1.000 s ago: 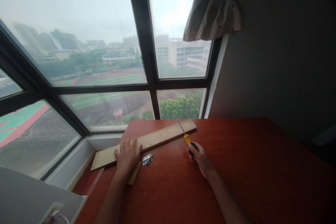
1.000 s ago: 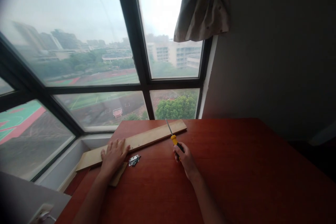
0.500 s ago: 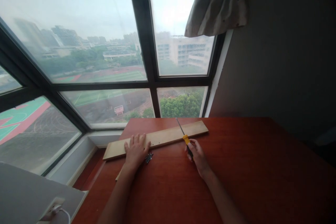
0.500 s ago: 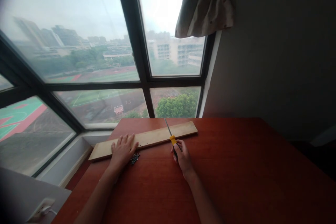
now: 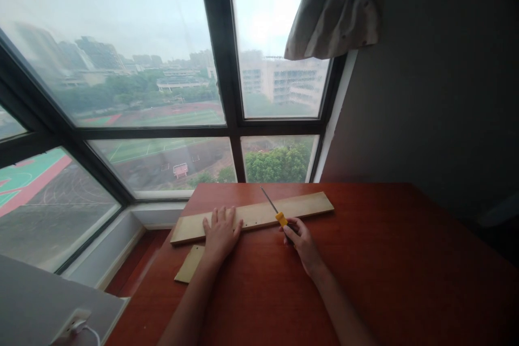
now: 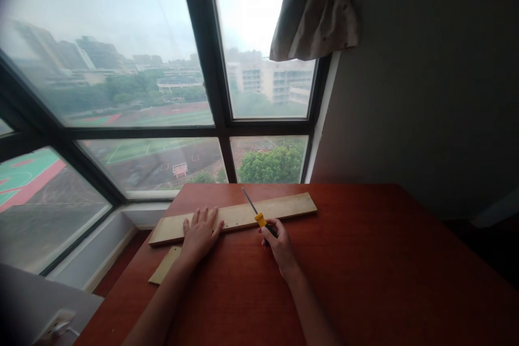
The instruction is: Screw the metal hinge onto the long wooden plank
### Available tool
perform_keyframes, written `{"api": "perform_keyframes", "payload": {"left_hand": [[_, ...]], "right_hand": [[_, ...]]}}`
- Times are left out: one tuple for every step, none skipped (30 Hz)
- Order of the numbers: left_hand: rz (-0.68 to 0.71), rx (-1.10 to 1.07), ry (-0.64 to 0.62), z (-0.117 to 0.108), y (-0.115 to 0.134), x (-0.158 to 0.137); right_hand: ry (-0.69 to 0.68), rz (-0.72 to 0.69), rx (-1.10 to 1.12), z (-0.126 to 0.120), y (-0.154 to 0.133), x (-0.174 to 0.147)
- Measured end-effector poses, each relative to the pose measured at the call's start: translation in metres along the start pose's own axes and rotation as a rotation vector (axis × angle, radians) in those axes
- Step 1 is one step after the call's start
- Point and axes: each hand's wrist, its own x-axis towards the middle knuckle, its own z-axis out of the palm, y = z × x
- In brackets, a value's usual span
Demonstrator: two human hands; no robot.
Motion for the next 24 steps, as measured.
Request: {"api": "perform_keyframes", "payload": {"left_hand": [[0.007, -0.002, 0.000, 0.000, 0.003, 0.000], [0.014, -0.005, 0.001, 0.000, 0.006, -0.001], [0.020, -0.009, 0.001, -0.001, 0.010, -0.001], [0.026, -0.012, 0.000, -0.001, 0.013, -0.001], [0.032, -0.015, 0.001, -0.001, 0.016, -0.002], [0.039, -0.017, 0.002, -0.001, 0.019, -0.002], [0.047, -0.020, 0.005, -0.001, 0.021, -0.002], [0.055, -0.022, 0.010, 0.000, 0.024, -0.003], [0.064, -0.025, 0.017, 0.001, 0.027, -0.003], [0.073, -0.028, 0.026, 0.002, 0.030, -0.003], [0.082, -0.033, 0.037, 0.003, 0.032, -0.004], [0.092, -0.038, 0.047, 0.004, 0.035, -0.004], [0.101, -0.044, 0.057, 0.005, 0.038, -0.004], [0.108, -0.049, 0.064, 0.005, 0.040, -0.005], [0.113, -0.054, 0.067, 0.006, 0.043, -0.005], [0.116, -0.059, 0.069, 0.006, 0.045, -0.006], [0.117, -0.063, 0.069, 0.006, 0.047, -0.006], [0.118, -0.066, 0.070, 0.006, 0.049, -0.007], [0.120, -0.070, 0.071, 0.006, 0.050, -0.007], [0.123, -0.074, 0.073, 0.006, 0.051, -0.007], [0.127, -0.078, 0.075, 0.006, 0.052, -0.007], [0.130, -0.083, 0.074, 0.006, 0.052, -0.007], [0.134, -0.087, 0.072, 0.005, 0.052, -0.007], [0.136, -0.091, 0.068, 0.005, 0.052, -0.006]], "right_hand": [[0.000, 0.006, 0.002, 0.000, 0.000, 0.000], [0.000, 0.011, 0.004, 0.000, -0.001, -0.001], [-0.001, 0.016, 0.006, 0.000, -0.001, -0.001], [-0.001, 0.020, 0.008, 0.000, -0.002, -0.001], [-0.002, 0.024, 0.009, 0.000, -0.002, -0.002], [-0.003, 0.027, 0.010, 0.001, -0.003, -0.002], [-0.005, 0.029, 0.009, 0.001, -0.004, -0.002], [-0.008, 0.031, 0.008, 0.001, -0.004, -0.003], [-0.011, 0.032, 0.006, 0.002, -0.004, -0.003], [-0.015, 0.033, 0.004, 0.002, -0.004, -0.003], [-0.016, 0.033, 0.001, 0.002, -0.004, -0.003], [-0.017, 0.033, -0.001, 0.002, -0.005, -0.003], [-0.016, 0.033, -0.004, 0.002, -0.005, -0.003], [-0.014, 0.034, -0.005, 0.002, -0.005, -0.003], [-0.012, 0.036, -0.006, 0.002, -0.005, -0.003], [-0.011, 0.039, -0.007, 0.002, -0.005, -0.003], [-0.010, 0.041, -0.008, 0.002, -0.005, -0.003], [-0.011, 0.043, -0.009, 0.002, -0.006, -0.003], [-0.012, 0.044, -0.009, 0.002, -0.006, -0.003], [-0.013, 0.045, -0.009, 0.002, -0.006, -0.003], [-0.013, 0.046, -0.009, 0.002, -0.006, -0.003], [-0.012, 0.046, -0.009, 0.002, -0.006, -0.003], [-0.010, 0.047, -0.008, 0.002, -0.006, -0.003], [-0.006, 0.048, -0.006, 0.002, -0.006, -0.003]]}}
